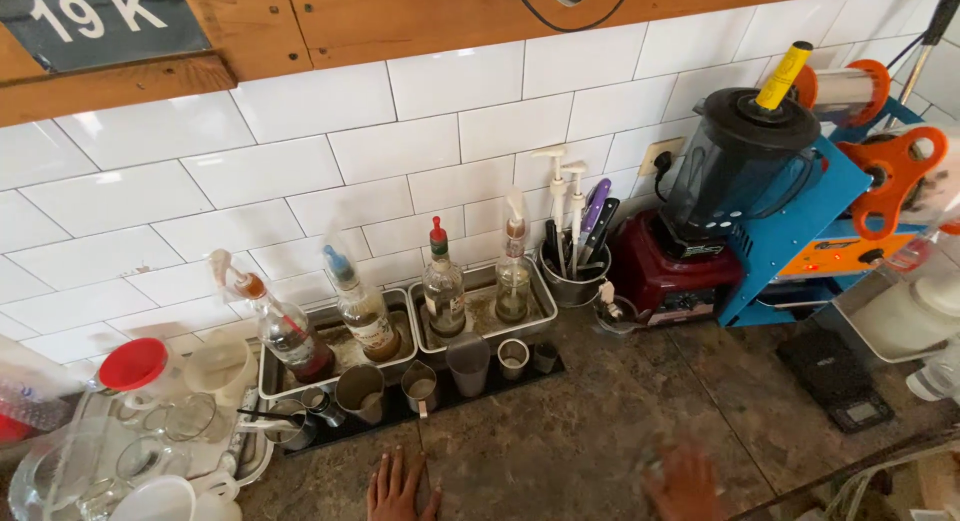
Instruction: Wiping down a coffee shop counter with a cloth.
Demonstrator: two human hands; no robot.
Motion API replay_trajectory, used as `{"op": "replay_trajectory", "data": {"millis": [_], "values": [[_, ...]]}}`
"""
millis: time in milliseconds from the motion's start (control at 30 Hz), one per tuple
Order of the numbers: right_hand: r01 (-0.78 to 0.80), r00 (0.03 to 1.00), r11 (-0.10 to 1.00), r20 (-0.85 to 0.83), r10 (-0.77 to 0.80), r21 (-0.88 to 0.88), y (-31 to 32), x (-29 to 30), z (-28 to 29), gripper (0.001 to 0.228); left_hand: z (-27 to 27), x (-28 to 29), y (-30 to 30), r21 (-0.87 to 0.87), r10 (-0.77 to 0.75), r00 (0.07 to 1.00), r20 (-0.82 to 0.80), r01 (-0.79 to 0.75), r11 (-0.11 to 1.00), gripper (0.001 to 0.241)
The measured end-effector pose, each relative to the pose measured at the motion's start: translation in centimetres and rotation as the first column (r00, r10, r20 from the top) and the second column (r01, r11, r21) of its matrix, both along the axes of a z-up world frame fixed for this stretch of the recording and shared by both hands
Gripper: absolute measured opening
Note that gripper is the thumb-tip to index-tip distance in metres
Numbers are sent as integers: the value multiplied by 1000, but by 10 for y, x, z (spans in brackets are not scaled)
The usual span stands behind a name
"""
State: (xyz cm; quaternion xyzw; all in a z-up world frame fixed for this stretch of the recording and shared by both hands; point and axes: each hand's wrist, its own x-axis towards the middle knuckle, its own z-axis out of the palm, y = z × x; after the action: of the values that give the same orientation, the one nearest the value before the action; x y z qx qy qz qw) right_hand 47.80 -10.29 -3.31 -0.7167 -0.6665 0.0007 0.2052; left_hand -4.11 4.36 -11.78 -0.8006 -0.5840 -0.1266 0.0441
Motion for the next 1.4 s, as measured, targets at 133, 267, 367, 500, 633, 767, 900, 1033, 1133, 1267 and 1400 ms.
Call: {"op": "replay_trajectory", "data": {"millis": [133, 267, 367, 500, 633, 767, 900, 1033, 1133, 1267, 1400], "values": [[625, 760, 772, 313, -569, -113, -2, 50, -61, 89, 9, -1, -1, -112, 16, 999, -33, -20, 994, 81], [400, 813, 870, 326, -482, 290, 12, -6, -31, 94, 20, 0, 0, -256, 24, 994, -110, -51, 965, 81], [160, 986, 970, 81, -148, -181, -4, -68, -32, 88, 27, 1, -1, -324, 34, 996, -82, -59, 944, 84], [-202, 946, 977, 273, 176, 68, -1, -40, -81, 105, 23, 3, -1, -288, 35, 992, -123, -69, 955, 80], [243, 953, 928, -110, -283, -283, -4, 29, -36, 70, 40, 3, -5, -335, 34, 991, -127, -75, 939, 80], [798, 597, 584, 331, -731, -148, 1, 64, -70, 104, 34, 4, -3, -295, 49, 992, -118, -82, 952, 78], [733, 651, 527, 219, -727, -430, 36, 11, -46, 96, 24, 6, -5, -146, 61, 996, -65, -70, 987, 71], [321, 944, 931, -135, -301, 171, 64, -121, 45, 42, 18, 2, -3, -103, 43, 998, -44, -47, 994, 77], [-19, 951, 992, -309, -21, -127, 47, -183, 73, 66, 24, 3, -6, -168, 37, 996, -83, -51, 984, 79], [-324, 943, 845, -213, 255, -425, 34, -184, 23, 87, 34, 2, 0, -308, 1, 988, -152, -48, 950, 79], [-80, 911, 968, -378, 167, 237, 41, -106, -9, 67, 25, 1, -2, -188, 20, 997, -68, -32, 982, 79]]}}
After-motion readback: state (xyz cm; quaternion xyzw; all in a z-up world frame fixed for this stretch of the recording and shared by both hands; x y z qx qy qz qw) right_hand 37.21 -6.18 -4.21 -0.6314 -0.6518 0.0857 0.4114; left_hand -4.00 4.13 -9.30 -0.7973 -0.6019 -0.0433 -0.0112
